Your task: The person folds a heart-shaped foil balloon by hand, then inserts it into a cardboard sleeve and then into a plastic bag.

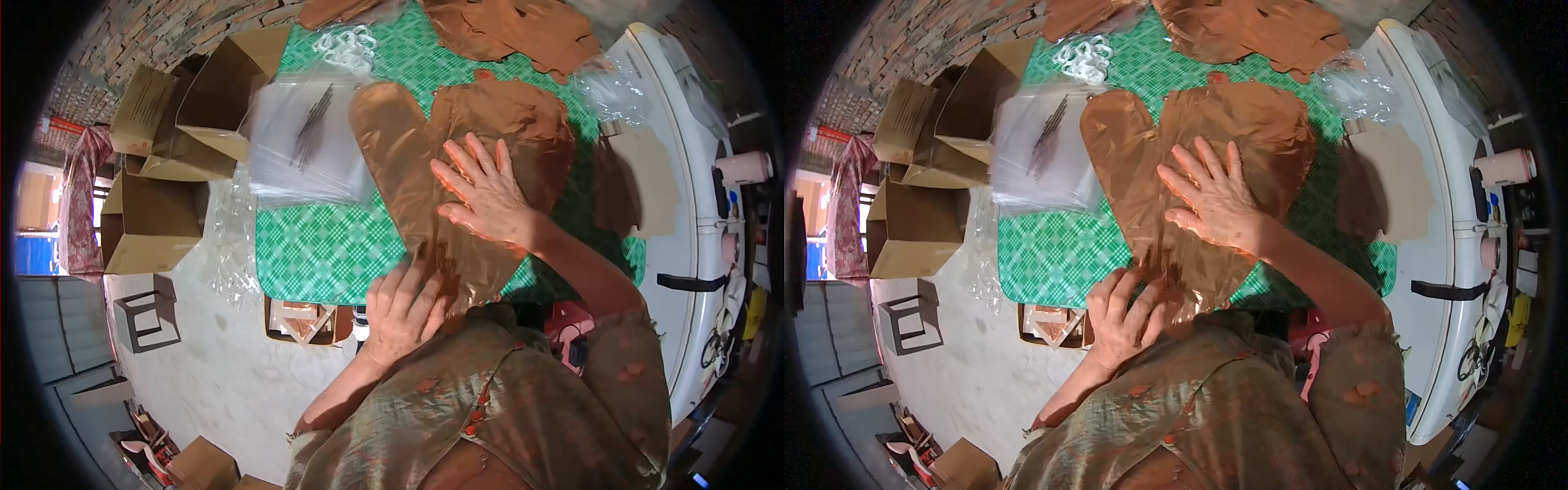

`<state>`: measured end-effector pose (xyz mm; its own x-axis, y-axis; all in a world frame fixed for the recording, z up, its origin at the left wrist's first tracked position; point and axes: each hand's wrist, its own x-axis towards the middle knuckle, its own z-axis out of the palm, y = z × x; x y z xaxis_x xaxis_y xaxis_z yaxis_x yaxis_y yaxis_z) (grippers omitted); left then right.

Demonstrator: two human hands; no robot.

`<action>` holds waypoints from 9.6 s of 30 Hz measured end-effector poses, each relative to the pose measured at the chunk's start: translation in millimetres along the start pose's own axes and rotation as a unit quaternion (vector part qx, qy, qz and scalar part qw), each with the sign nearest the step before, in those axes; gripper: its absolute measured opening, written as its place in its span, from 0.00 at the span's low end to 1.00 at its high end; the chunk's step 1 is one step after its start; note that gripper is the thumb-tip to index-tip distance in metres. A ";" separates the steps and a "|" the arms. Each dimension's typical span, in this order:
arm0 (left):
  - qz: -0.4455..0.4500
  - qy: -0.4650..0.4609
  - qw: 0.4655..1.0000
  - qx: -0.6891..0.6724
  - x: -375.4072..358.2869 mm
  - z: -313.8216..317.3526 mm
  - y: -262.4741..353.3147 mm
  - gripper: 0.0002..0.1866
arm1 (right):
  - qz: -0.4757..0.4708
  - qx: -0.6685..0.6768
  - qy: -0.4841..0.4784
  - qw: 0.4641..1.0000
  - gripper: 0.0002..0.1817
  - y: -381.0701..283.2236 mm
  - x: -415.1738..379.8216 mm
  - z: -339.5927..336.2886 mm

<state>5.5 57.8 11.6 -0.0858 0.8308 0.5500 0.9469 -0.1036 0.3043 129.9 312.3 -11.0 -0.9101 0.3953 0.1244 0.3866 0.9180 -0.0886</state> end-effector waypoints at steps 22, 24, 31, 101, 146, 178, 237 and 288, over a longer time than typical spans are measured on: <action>-0.026 -0.213 0.977 -0.008 48.7 59.1 0.6 0.51 | 0.111 -0.173 0.048 0.978 0.33 120.1 26.4 17.2; -0.025 -0.214 0.976 -0.004 48.4 59.1 0.6 0.51 | 0.140 -0.197 0.027 0.970 0.31 132.8 39.7 -15.0; -0.026 -0.185 0.981 -0.048 50.2 49.7 -0.5 0.51 | -0.149 -0.038 0.081 0.985 0.28 75.6 76.0 -31.9; -0.079 -0.095 0.984 -0.125 48.6 46.7 -3.3 0.33 | -0.015 -0.235 0.145 0.961 0.29 49.3 46.0 -5.1; -0.069 -0.091 0.989 -0.094 49.1 51.3 -1.3 0.34 | 0.036 -0.031 0.046 0.998 0.42 15.9 5.4 -7.1; -0.438 -0.092 0.752 -0.484 115.6 46.1 -93.3 0.33 | 0.068 0.000 0.015 0.998 0.40 15.8 1.1 6.6; 0.021 -0.099 0.988 0.118 124.3 100.3 -62.3 0.33 | 0.118 0.031 -0.076 0.990 0.35 33.5 2.1 -15.9; 0.126 -0.203 0.971 -0.020 90.5 77.5 -42.7 0.37 | -0.092 0.076 0.147 0.982 0.20 48.8 58.5 -3.7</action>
<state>-18.8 179.9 -11.9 0.2834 0.9229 0.2608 0.9090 -0.3451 0.2338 96.1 380.4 -4.3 -0.8717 0.2355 0.4297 0.1722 0.9682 -0.1814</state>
